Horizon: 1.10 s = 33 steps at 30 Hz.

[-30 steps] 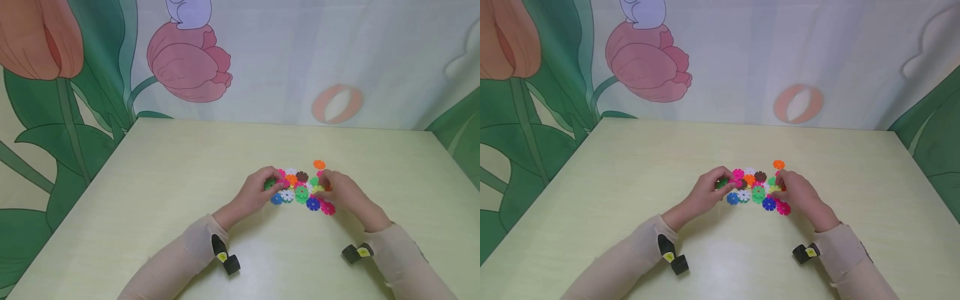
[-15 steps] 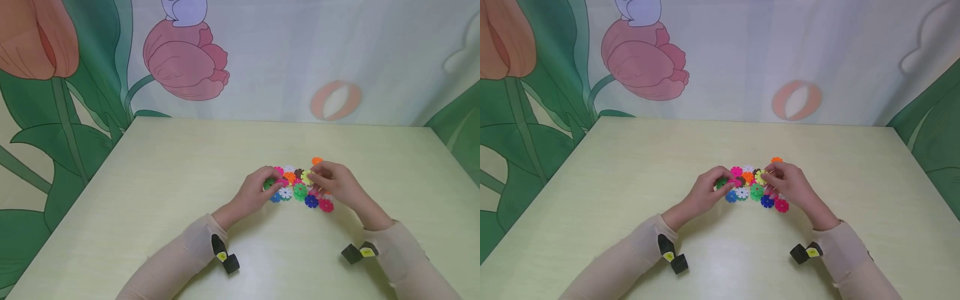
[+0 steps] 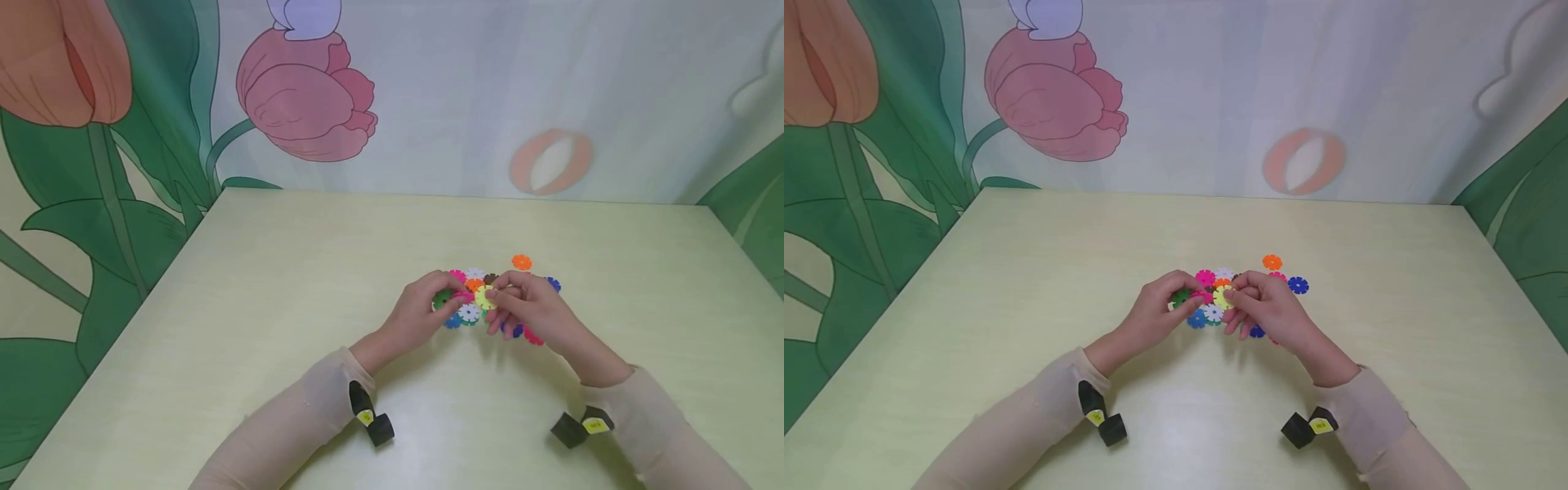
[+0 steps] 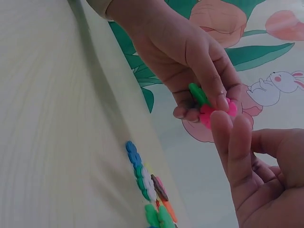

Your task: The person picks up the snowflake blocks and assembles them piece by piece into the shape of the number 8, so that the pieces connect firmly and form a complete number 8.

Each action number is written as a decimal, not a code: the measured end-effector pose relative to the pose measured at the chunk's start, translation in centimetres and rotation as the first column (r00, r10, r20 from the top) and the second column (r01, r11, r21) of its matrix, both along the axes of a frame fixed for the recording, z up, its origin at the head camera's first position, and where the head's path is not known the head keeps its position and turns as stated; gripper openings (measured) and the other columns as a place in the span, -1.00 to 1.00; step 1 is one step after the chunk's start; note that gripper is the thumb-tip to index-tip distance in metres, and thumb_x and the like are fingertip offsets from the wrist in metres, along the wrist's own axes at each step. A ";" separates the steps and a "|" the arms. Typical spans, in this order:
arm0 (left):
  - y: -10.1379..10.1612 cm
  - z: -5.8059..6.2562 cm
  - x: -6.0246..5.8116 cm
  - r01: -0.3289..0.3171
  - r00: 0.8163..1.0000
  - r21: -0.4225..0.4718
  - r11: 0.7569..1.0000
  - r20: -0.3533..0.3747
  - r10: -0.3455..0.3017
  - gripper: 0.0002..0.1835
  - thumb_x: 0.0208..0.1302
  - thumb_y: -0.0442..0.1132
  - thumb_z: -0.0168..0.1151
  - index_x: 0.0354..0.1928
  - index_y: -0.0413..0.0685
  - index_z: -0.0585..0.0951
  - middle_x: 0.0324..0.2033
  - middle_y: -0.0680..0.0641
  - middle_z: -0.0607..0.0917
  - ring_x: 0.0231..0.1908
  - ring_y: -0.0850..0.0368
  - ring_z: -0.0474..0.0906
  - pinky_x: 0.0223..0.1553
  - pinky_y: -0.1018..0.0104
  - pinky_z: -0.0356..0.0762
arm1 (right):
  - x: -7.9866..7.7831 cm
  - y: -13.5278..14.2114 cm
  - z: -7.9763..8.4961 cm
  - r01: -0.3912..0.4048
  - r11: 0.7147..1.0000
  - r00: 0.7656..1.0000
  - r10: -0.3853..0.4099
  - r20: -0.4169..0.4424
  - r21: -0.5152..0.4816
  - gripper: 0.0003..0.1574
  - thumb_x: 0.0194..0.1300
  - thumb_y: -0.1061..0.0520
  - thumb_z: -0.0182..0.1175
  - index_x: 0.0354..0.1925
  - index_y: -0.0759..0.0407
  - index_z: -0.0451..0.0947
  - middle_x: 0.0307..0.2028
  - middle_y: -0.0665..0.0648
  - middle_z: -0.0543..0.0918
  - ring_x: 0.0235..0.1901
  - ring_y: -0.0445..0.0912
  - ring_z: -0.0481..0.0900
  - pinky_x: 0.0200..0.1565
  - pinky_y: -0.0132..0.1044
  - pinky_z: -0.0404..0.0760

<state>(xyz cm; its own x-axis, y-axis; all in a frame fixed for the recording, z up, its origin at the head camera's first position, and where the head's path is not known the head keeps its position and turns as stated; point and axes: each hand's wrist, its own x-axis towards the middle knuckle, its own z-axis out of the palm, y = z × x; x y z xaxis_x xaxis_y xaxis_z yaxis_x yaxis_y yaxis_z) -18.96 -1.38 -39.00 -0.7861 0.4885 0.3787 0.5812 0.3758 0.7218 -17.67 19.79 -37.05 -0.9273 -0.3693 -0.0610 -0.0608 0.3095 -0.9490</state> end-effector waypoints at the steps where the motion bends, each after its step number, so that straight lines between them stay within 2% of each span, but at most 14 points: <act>1: 0.0 0.0 0.0 0.003 1.000 -0.002 1.000 -0.008 -0.003 -0.85 0.28 -0.26 0.25 -0.17 -0.17 0.60 -0.21 -0.07 0.67 -0.12 0.09 0.58 0.01 0.32 0.55 | 0.0 0.0 0.0 0.001 1.000 1.000 -0.001 0.005 -0.007 -0.73 0.43 0.17 0.05 -0.16 0.43 0.34 -0.50 0.15 0.71 -0.54 -0.04 0.70 -0.48 -0.31 0.65; 8: 0.2 0.2 0.1 0.037 0.996 -0.020 0.999 -0.080 -0.039 -0.90 0.26 -0.31 0.26 -0.20 -0.15 0.61 -0.26 -0.06 0.67 -0.17 0.11 0.58 -0.06 0.32 0.58 | 0.3 -0.2 0.2 0.003 0.999 0.999 -0.001 0.039 -0.038 -0.71 0.43 0.14 0.05 -0.16 0.42 0.34 -0.50 0.07 0.71 -0.52 -0.12 0.71 -0.47 -0.35 0.64; 11: 0.2 0.4 0.1 0.049 0.991 -0.030 0.998 -0.121 -0.052 -0.91 0.24 -0.33 0.27 -0.22 -0.13 0.63 -0.30 -0.05 0.67 -0.21 0.12 0.59 -0.11 0.38 0.58 | 0.5 -0.3 0.1 0.014 0.998 0.998 -0.011 0.063 -0.057 -0.72 0.44 0.12 0.05 -0.17 0.36 0.34 -0.50 0.03 0.71 -0.51 -0.13 0.71 -0.47 -0.38 0.64; 16: 0.0 0.6 0.2 0.039 0.987 -0.041 0.998 -0.152 -0.045 -0.92 0.24 -0.32 0.27 -0.23 -0.13 0.64 -0.34 -0.05 0.67 -0.27 0.14 0.58 -0.19 0.49 0.54 | 0.8 -0.7 -0.3 0.040 0.991 0.996 -0.030 0.081 -0.128 -0.80 0.45 0.12 0.03 -0.21 0.27 0.32 -0.50 0.00 0.70 -0.51 -0.17 0.69 -0.46 -0.43 0.62; 21: -0.2 0.5 0.2 0.032 0.982 -0.051 0.998 -0.187 -0.041 -0.92 0.26 -0.31 0.26 -0.24 -0.14 0.65 -0.37 -0.06 0.65 -0.32 0.14 0.55 -0.25 0.47 0.54 | 0.9 -1.2 -0.7 0.049 0.984 0.996 -0.036 0.081 -0.171 -0.83 0.45 0.15 0.02 -0.25 0.24 0.30 -0.55 -0.01 0.66 -0.57 -0.19 0.63 -0.46 -0.45 0.61; 27: -0.4 0.1 0.2 0.032 0.968 -0.083 0.996 -0.245 -0.051 -0.94 0.25 -0.34 0.26 -0.24 -0.13 0.64 -0.38 -0.05 0.63 -0.36 0.15 0.52 -0.29 0.52 0.50 | 0.7 -1.7 -1.1 0.043 0.986 0.996 -0.029 0.089 -0.159 -0.82 0.44 0.15 0.03 -0.26 0.25 0.29 -0.55 0.01 0.64 -0.59 -0.18 0.61 -0.44 -0.42 0.62; 30: -0.3 -0.1 0.1 0.027 0.965 -0.085 0.996 -0.259 -0.048 -0.94 0.25 -0.33 0.26 -0.25 -0.13 0.64 -0.38 -0.04 0.63 -0.36 0.16 0.52 -0.28 0.49 0.53 | 0.7 -1.7 -1.2 0.035 0.989 0.996 -0.023 0.084 -0.144 -0.81 0.44 0.15 0.02 -0.25 0.28 0.30 -0.55 -0.01 0.63 -0.59 -0.18 0.61 -0.44 -0.41 0.63; 33: 0.0 0.0 0.0 0.019 0.972 -0.083 0.996 -0.232 -0.038 -0.92 0.27 -0.30 0.26 -0.22 -0.13 0.63 -0.36 -0.03 0.65 -0.33 0.16 0.53 -0.23 0.44 0.55 | 0.6 -1.6 -1.0 0.032 0.990 0.996 -0.020 0.089 -0.139 -0.79 0.45 0.13 0.03 -0.24 0.28 0.31 -0.53 0.01 0.62 -0.59 -0.18 0.59 -0.44 -0.41 0.62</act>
<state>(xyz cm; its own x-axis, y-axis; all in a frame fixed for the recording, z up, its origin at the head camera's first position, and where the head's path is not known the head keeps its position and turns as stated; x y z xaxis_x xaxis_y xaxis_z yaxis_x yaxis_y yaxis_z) -18.94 -1.42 -39.00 -0.6657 0.5456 0.5092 0.7416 0.4071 0.5333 -17.04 18.23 -38.06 -0.9300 -0.3560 -0.0911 0.0300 0.1735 -0.9844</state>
